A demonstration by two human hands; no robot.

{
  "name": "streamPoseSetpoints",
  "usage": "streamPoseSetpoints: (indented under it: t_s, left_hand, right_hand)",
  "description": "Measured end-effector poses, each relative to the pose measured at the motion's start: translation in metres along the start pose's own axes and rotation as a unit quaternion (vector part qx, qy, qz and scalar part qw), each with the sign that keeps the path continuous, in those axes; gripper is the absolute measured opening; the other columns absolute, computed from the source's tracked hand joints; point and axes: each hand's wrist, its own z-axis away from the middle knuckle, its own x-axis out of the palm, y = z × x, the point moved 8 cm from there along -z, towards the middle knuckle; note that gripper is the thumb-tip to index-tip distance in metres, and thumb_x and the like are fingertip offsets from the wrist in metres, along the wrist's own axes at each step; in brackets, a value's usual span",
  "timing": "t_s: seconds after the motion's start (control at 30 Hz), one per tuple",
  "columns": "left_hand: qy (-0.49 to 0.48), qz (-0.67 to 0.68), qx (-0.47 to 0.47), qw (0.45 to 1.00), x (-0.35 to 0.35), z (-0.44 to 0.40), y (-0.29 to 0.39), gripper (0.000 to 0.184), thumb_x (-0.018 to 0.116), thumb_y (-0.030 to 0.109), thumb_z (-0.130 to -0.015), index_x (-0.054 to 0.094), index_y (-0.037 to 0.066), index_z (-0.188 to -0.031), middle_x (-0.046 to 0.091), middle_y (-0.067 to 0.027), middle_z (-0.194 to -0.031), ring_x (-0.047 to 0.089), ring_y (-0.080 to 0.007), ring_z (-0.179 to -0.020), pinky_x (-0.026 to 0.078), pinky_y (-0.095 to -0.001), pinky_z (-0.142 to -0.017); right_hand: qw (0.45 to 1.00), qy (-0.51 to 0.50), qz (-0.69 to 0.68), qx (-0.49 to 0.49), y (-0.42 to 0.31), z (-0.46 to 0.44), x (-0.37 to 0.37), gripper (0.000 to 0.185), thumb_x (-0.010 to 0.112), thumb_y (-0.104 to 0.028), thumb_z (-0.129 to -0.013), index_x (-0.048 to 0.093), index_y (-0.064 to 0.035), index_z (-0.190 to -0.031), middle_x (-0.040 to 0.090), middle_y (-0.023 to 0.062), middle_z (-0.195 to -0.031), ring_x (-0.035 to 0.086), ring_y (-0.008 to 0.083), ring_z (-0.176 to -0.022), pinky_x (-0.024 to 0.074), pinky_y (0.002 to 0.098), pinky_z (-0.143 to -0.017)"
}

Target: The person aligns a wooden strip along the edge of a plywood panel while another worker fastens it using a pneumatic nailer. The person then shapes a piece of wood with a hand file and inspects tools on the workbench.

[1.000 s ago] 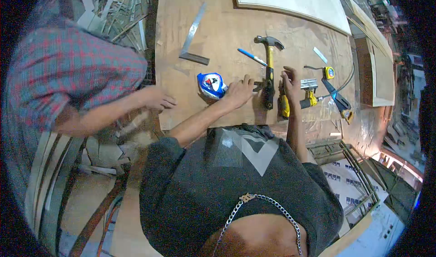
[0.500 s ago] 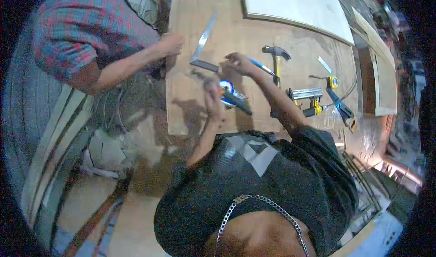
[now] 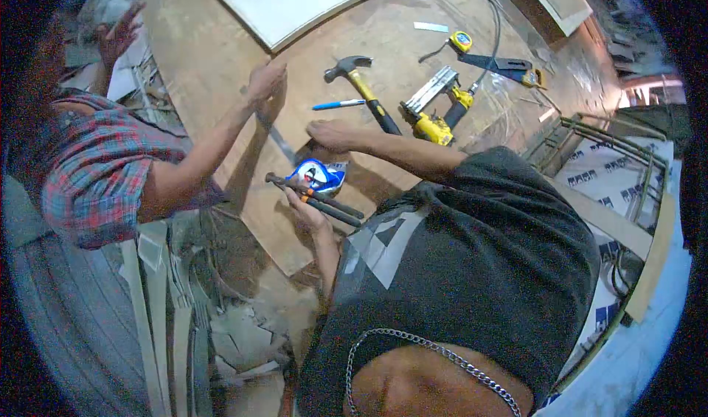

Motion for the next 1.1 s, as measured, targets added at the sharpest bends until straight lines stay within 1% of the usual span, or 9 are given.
streamPoseSetpoints:
  t_s: [0.3,0.4,0.57,0.67,0.73,0.83,0.87,1.0,1.1]
  left_hand:
    - [-0.190,-0.105,0.001,0.976,0.084,-0.012,-0.053,0.049,0.038,0.045,-0.095,0.058,0.000,-0.103,0.048,-0.0004,-0.073,0.045,-0.0108,-0.067,0.039,-0.0244,-0.062]
    - [-0.243,-0.254,0.062,0.934,0.108,-0.008,-0.069,0.045,0.035,0.041,-0.096,0.055,0.000,-0.100,0.054,-0.0067,-0.087,0.050,-0.0171,-0.080,0.042,-0.0303,-0.072]
    - [-0.301,-0.428,0.103,0.846,0.156,0.012,-0.069,0.049,0.035,0.044,-0.094,0.045,-0.003,-0.104,0.061,-0.0215,-0.086,0.059,-0.0383,-0.085,0.042,-0.0452,-0.076]
    - [-0.317,-0.418,0.060,0.849,0.163,0.000,-0.100,0.055,0.042,0.046,-0.091,0.043,-0.004,-0.114,0.058,-0.0251,-0.095,0.055,-0.0402,-0.094,0.040,-0.0462,-0.082]
    - [-0.282,-0.491,0.202,0.799,0.170,0.005,-0.090,0.065,0.050,0.045,-0.087,0.037,-0.005,-0.126,0.048,-0.0292,-0.113,0.047,-0.0417,-0.107,0.038,-0.0460,-0.090]
    - [-0.260,-0.521,0.219,0.783,0.166,0.016,-0.083,0.072,0.055,0.044,-0.084,0.032,-0.004,-0.132,0.037,-0.0297,-0.125,0.040,-0.0437,-0.113,0.032,-0.0461,-0.097]
    - [-0.237,-0.531,0.307,0.754,0.163,0.021,-0.079,0.067,0.060,0.036,-0.082,0.035,-0.003,-0.131,0.036,-0.0268,-0.126,0.045,-0.0391,-0.108,0.041,-0.0423,-0.090]
    - [-0.256,-0.459,0.277,0.804,0.152,0.034,-0.069,0.054,0.065,0.015,-0.080,0.041,0.000,-0.126,0.038,-0.0192,-0.123,0.050,-0.0268,-0.100,0.050,-0.0266,-0.065]
    - [-0.276,-0.438,0.264,0.814,0.144,0.051,-0.061,0.048,0.060,0.017,-0.084,0.042,0.001,-0.126,0.038,-0.0195,-0.124,0.056,-0.0228,-0.081,0.048,-0.0286,-0.068]
  right_hand:
    - [0.981,0.093,-0.093,0.141,0.051,0.204,-0.077,0.033,0.057,-0.010,-0.077,0.049,-0.0034,-0.107,0.052,0.0210,-0.104,0.053,0.0389,-0.098,0.0442,0.0416,-0.085]
    - [0.961,0.184,-0.159,0.130,0.049,0.247,-0.078,0.044,0.067,-0.014,-0.075,0.049,-0.0041,-0.113,0.051,0.0183,-0.095,0.055,0.0335,-0.084,0.0456,0.0404,-0.073]
    - [0.877,0.251,-0.186,0.364,0.057,0.301,-0.087,0.044,0.065,-0.018,-0.077,0.048,-0.0030,-0.115,0.051,0.0187,-0.106,0.056,0.0350,-0.089,0.0487,0.0393,-0.078]
    - [0.874,0.287,-0.179,0.349,0.056,0.316,-0.078,0.044,0.065,-0.018,-0.078,0.048,-0.0031,-0.115,0.051,0.0174,-0.102,0.056,0.0324,-0.087,0.0495,0.0375,-0.074]
    - [0.882,0.329,-0.147,0.302,0.056,0.322,-0.072,0.040,0.064,-0.017,-0.079,0.050,-0.0029,-0.113,0.051,0.0163,-0.101,0.056,0.0313,-0.089,0.0485,0.0368,-0.075]
    - [0.857,0.296,-0.228,0.355,0.061,0.333,-0.068,0.037,0.064,-0.017,-0.079,0.051,-0.0027,-0.111,0.052,0.0166,-0.103,0.056,0.0296,-0.093,0.0480,0.0361,-0.076]
    - [0.856,0.297,-0.229,0.355,0.064,0.336,-0.067,0.037,0.064,-0.017,-0.079,0.051,-0.0027,-0.111,0.052,0.0166,-0.103,0.056,0.0296,-0.093,0.0480,0.0361,-0.076]
    - [0.858,0.338,-0.169,0.349,0.083,0.355,-0.082,0.035,0.063,-0.012,-0.079,0.052,-0.0066,-0.112,0.054,0.0123,-0.097,0.057,0.0234,-0.079,0.0478,0.0317,-0.064]
    - [0.839,0.357,-0.184,0.367,0.114,0.371,-0.087,0.032,0.062,-0.010,-0.080,0.053,-0.0066,-0.110,0.056,0.0113,-0.094,0.057,0.0209,-0.076,0.0477,0.0307,-0.063]
